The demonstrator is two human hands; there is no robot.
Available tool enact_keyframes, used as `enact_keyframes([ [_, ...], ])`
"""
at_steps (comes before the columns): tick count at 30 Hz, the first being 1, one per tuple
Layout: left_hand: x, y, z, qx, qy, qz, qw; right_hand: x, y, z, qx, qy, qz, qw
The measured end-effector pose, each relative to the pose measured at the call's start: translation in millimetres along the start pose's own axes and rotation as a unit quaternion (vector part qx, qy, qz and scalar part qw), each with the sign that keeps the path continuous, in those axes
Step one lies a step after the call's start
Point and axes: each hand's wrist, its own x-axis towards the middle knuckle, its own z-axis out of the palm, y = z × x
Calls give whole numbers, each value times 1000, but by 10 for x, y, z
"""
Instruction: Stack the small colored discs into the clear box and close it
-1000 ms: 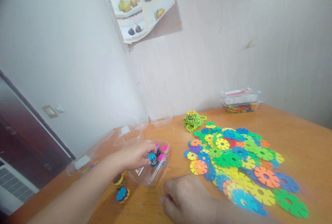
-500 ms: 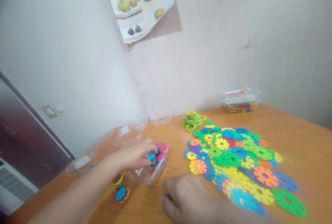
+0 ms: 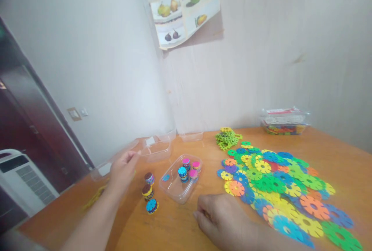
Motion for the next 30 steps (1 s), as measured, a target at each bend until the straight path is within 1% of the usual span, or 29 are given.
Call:
enact_keyframes([
  [2, -99, -191, -23, 3, 30, -11, 999, -4, 2, 17, 4, 5, 6, 1000],
  [4, -181, -356, -18, 18, 37, -13, 999, -10, -5, 25, -1, 19, 12, 1000],
  [6, -228, -482, 0, 42, 24, -14, 999, -12, -24, 27, -17, 39, 16, 999],
  [9, -239, -585, 21, 84, -3, -16, 996, 11, -76, 30, -49, 61, 20, 997],
  [11, -227, -606, 23, 110, -16, -14, 994, 48, -129, 37, -71, 66, 15, 995],
  [14, -212, -597, 11, 137, -22, -7, 990, 126, -229, 52, -98, 67, -11, 993],
  [20, -229, -546, 5, 164, -41, 17, 985, 294, -370, 82, -114, 72, -39, 990],
  [23, -234, -532, 44, 166, -54, 35, 984, 368, -366, 97, -108, 69, -50, 991],
  [26, -225, -536, 93, 175, -55, 35, 982, 447, -321, 108, -116, 71, -55, 989],
  [30, -210, -549, 130, 174, -58, 43, 982, 585, -249, 92, -135, 80, -44, 987],
])
